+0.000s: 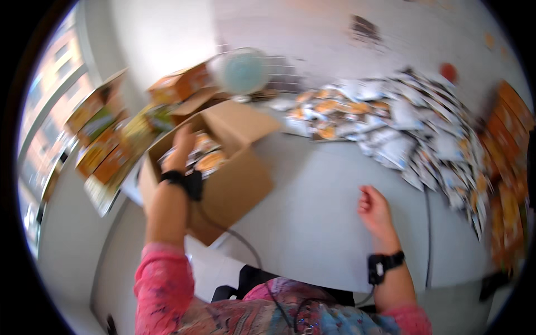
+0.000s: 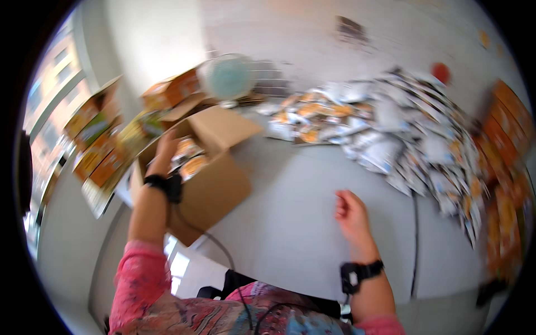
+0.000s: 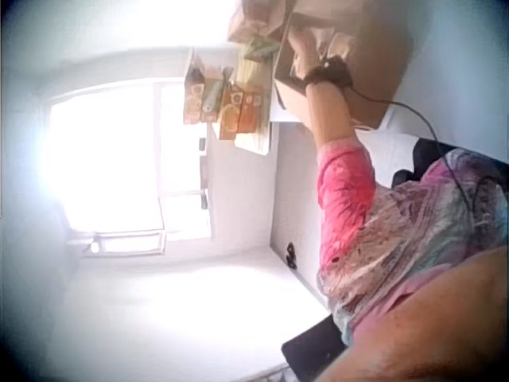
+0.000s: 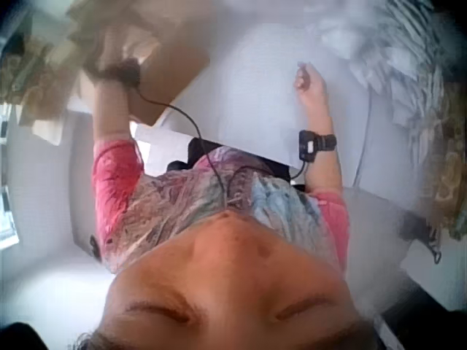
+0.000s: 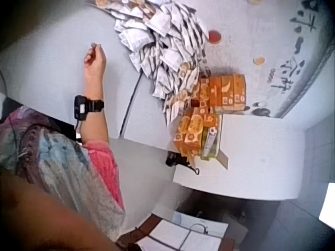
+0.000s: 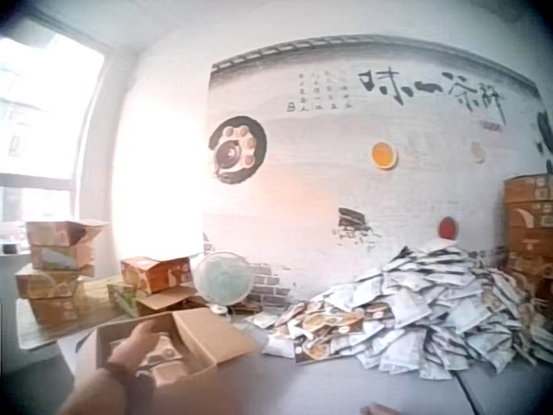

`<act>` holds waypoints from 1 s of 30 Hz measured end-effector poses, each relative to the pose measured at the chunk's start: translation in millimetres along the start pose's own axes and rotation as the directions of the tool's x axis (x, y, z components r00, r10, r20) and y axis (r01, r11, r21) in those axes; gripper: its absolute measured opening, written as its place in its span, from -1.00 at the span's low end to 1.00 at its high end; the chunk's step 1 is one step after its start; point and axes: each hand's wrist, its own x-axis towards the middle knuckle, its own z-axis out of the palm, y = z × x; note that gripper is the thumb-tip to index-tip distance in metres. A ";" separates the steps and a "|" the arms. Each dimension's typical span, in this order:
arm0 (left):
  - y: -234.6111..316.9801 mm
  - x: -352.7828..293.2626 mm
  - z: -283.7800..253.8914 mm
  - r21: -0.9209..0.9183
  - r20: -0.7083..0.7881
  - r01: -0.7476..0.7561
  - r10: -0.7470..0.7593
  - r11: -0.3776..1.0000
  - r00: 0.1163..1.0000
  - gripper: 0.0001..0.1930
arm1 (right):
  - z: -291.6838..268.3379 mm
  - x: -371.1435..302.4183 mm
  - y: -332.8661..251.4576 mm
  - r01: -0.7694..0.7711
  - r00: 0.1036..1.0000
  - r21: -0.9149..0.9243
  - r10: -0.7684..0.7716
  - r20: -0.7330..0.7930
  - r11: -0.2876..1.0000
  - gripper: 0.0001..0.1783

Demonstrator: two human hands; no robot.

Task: The person sorts food packets from a large pile on a desk and places them into a cardboard box.

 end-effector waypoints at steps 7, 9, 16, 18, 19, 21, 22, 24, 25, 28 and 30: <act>78.6 -15.7 -77.3 -0.916 0.257 0.248 -0.014 0.314 0.966 -0.59 | -6.5 5.8 -12.2 0.111 0.990 0.068 -0.104 -0.096 0.992 -0.75; 107.9 -33.1 -88.9 -0.953 0.269 0.235 0.176 0.191 0.947 -0.57 | -7.1 5.5 -13.2 0.125 0.987 0.086 -0.116 -0.111 0.988 -0.75; 206.5 -141.7 -34.5 -0.825 0.496 0.560 0.381 -0.073 0.780 -0.61 | -21.8 6.2 -17.9 0.191 0.966 0.092 -0.170 -0.195 0.977 -0.75; 221.9 -168.1 -9.9 -0.765 0.573 0.640 0.378 -0.070 0.727 -0.67 | -30.4 8.3 -19.4 0.200 0.960 0.099 -0.174 -0.220 0.975 -0.75; 225.6 -177.2 -6.0 -0.734 0.593 0.673 0.401 -0.088 0.699 -0.69 | -28.6 9.9 -17.2 0.188 0.962 0.107 -0.161 -0.219 0.976 -0.75; 232.9 -192.2 10.9 -0.653 0.625 0.746 0.465 -0.128 0.627 -0.73 | -29.5 10.4 -16.4 0.207 0.956 0.101 -0.179 -0.234 0.973 -0.76; 237.5 -198.7 20.0 -0.620 0.651 0.773 0.461 -0.135 0.603 -0.74 | -30.1 11.4 -17.3 0.217 0.952 0.095 -0.189 -0.242 0.971 -0.75; 243.7 -208.4 31.9 -0.559 0.698 0.816 0.449 -0.146 0.558 -0.75 | -27.1 12.1 -16.2 0.243 0.944 0.076 -0.218 -0.247 0.967 -0.74; 241.0 -212.0 39.9 -0.529 0.716 0.833 0.443 -0.159 0.540 -0.75 | -26.4 13.2 -15.0 0.253 0.941 0.064 -0.231 -0.248 0.965 -0.74; 228.0 -218.9 65.4 -0.461 0.754 0.875 0.453 -0.151 0.475 -0.75 | -27.5 19.4 -13.9 0.288 0.933 0.093 -0.257 -0.253 0.953 -0.73; 231.9 -218.5 69.8 -0.429 0.761 0.895 0.485 -0.122 0.431 -0.74 | -42.9 29.2 -20.4 0.262 0.928 0.222 -0.183 -0.324 0.939 -0.77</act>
